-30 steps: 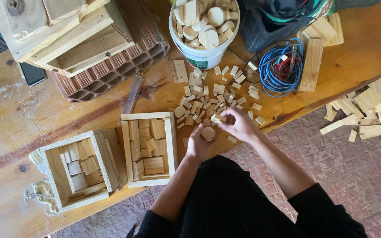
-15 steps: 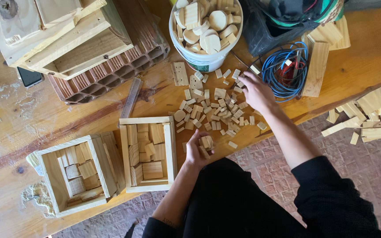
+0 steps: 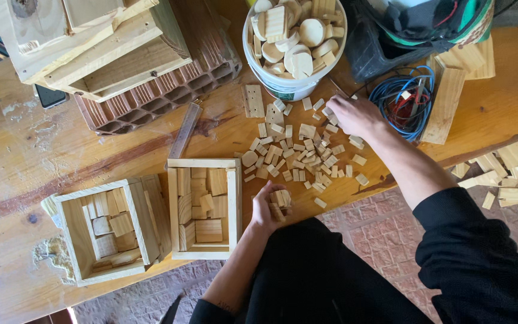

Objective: The person picks up small wooden blocks from a pile on a workbench and places them into two open wooden boxes. They repeatedly transfer pieces from the table into the boxes, occasionally adjusting the arrangement inside.

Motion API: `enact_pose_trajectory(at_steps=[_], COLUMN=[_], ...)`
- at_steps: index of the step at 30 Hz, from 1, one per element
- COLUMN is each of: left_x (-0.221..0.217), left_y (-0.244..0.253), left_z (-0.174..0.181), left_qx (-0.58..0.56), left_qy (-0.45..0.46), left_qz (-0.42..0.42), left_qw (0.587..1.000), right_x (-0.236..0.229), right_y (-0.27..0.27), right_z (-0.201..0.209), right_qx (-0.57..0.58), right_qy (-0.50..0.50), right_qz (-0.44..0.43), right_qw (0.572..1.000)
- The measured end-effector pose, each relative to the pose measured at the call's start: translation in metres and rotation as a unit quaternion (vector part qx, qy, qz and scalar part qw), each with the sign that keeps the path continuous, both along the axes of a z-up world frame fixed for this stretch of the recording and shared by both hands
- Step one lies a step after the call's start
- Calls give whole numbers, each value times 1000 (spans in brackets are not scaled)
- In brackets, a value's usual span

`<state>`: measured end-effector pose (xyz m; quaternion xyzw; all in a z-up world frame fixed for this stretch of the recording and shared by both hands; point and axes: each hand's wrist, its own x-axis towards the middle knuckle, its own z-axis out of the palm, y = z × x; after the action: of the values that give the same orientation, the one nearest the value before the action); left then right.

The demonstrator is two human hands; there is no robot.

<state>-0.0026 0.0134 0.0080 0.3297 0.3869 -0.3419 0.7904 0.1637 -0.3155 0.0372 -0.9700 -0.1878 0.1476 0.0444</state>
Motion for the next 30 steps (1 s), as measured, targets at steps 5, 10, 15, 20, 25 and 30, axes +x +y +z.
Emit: enact_pose_trajectory(at_steps=[5, 10, 15, 20, 25, 30], left_x=[2, 0, 0, 4, 23, 28], left_y=[0, 0, 1, 5, -1, -7], left_z=[3, 7, 0, 14, 80, 66], left_qx=[-1, 3, -13, -11, -36, -70], left_qy=[-12, -11, -6, 2, 6, -36], left_qz=[-10, -11, -7, 5, 38, 46], left_qw=[1000, 1000, 1000, 1000, 999, 996], right_x=[3, 1, -5, -8, -38, -92], right_y=[13, 7, 11, 41, 89, 147], right_z=[12, -31, -28, 65, 80, 89], right_qx=[-77, -96, -75, 25, 144, 238], right_qy=[18, 9, 14, 37, 37, 107], right_qz=[13, -15, -84, -173, -167, -8], right_qw=[997, 995, 994, 984, 975, 965])
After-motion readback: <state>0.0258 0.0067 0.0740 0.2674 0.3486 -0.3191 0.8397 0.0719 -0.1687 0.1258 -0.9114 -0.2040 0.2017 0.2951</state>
